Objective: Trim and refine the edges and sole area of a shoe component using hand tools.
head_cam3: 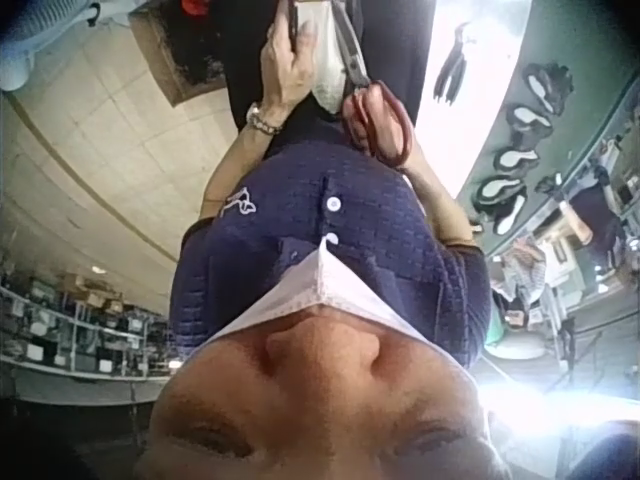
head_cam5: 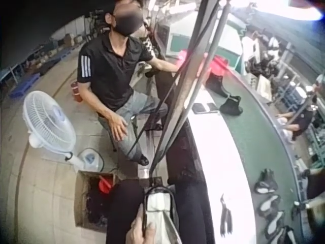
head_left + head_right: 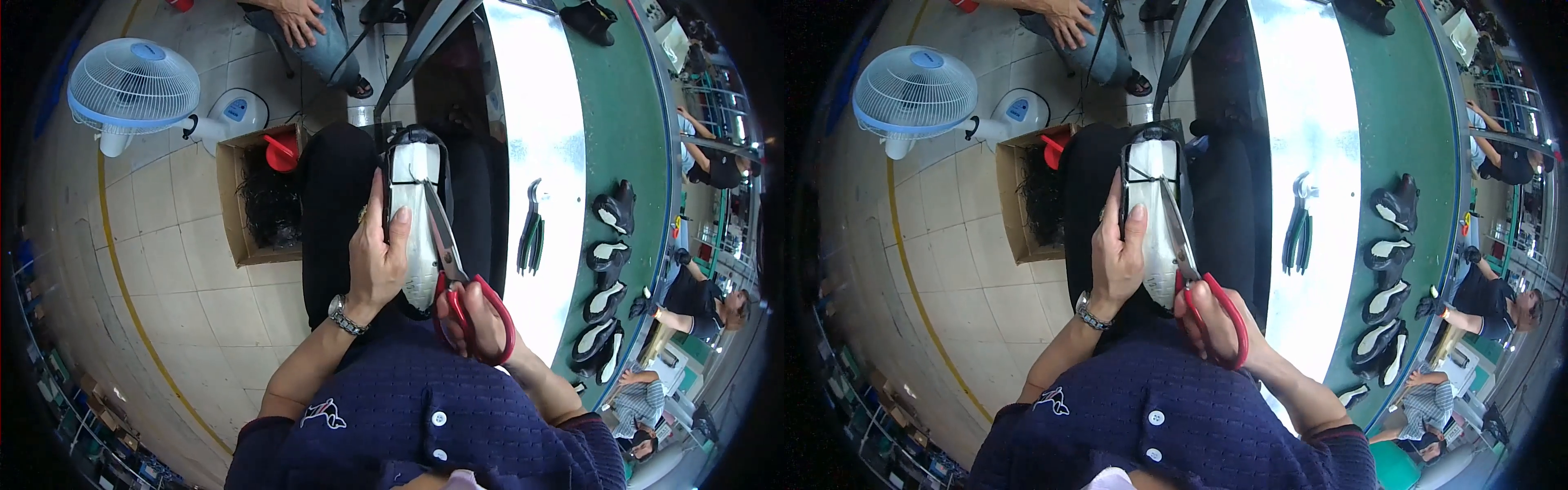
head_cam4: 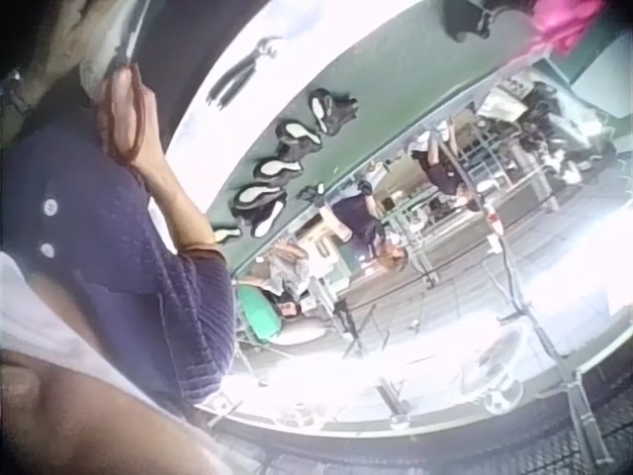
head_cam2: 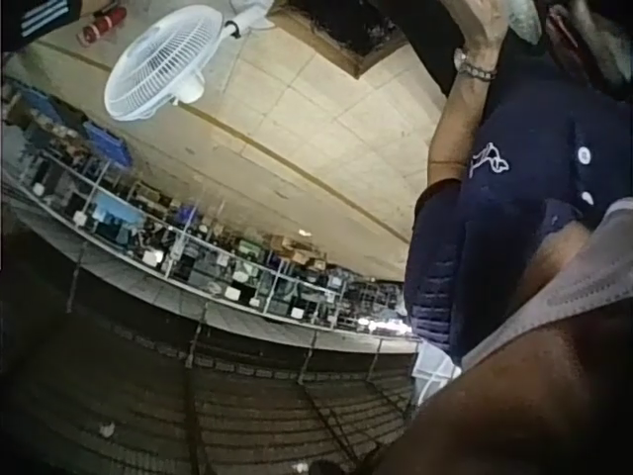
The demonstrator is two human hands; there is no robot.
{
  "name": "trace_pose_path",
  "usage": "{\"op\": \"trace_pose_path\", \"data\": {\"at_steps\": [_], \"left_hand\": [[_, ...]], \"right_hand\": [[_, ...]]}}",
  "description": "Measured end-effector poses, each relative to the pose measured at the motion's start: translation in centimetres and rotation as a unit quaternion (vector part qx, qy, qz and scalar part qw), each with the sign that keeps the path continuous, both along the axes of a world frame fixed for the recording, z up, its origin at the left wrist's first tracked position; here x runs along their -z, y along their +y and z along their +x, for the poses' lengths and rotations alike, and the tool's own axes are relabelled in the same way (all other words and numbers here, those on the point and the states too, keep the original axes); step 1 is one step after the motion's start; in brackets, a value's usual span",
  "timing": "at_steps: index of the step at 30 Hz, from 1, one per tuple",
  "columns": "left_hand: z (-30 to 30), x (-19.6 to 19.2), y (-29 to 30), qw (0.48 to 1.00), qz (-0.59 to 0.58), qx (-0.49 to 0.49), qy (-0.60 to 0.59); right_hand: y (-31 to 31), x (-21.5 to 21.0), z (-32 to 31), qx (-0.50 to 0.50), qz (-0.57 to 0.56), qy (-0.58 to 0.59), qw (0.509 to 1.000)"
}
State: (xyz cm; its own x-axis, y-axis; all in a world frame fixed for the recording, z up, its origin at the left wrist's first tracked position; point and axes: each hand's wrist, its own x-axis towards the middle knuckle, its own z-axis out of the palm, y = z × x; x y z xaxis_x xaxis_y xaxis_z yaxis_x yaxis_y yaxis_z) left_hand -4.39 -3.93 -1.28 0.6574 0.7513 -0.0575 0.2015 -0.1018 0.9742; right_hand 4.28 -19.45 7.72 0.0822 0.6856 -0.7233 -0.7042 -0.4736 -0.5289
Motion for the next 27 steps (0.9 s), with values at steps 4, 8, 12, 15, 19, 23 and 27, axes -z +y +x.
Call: {"op": "trace_pose_path", "data": {"at_steps": [4, 8, 12, 15, 19, 23, 27], "left_hand": [[0.2, -0.4, 0.9, 0.999, -0.037, 0.020, 0.009], [1.4, -1.6, 2.4, 0.941, 0.332, 0.005, 0.062], [2.2, -1.5, 3.6, 0.920, 0.390, -0.031, 0.031], [1.6, -2.5, 3.3, 0.956, 0.273, -0.099, -0.033], [-0.4, -12.0, 4.1, 0.911, 0.339, -0.180, -0.153], [1.0, -7.7, 5.7, 0.950, 0.309, -0.002, 0.049], [1.3, -3.0, 3.7, 0.890, 0.440, 0.007, 0.118]], "right_hand": [[-0.3, 1.2, -0.9, -0.060, -0.085, -0.156, 0.982], [-3.3, 0.5, 0.6, -0.051, -0.064, -0.409, 0.909], [-8.0, 3.8, 3.8, 0.053, -0.161, -0.524, 0.834], [-12.6, 6.7, 5.5, 0.079, -0.308, -0.612, 0.724], [-18.9, 8.7, 6.1, -0.024, -0.449, -0.640, 0.624], [-22.3, 12.1, 6.8, -0.037, -0.417, -0.671, 0.612], [-18.1, 10.4, 7.1, -0.095, -0.461, -0.632, 0.616]]}}
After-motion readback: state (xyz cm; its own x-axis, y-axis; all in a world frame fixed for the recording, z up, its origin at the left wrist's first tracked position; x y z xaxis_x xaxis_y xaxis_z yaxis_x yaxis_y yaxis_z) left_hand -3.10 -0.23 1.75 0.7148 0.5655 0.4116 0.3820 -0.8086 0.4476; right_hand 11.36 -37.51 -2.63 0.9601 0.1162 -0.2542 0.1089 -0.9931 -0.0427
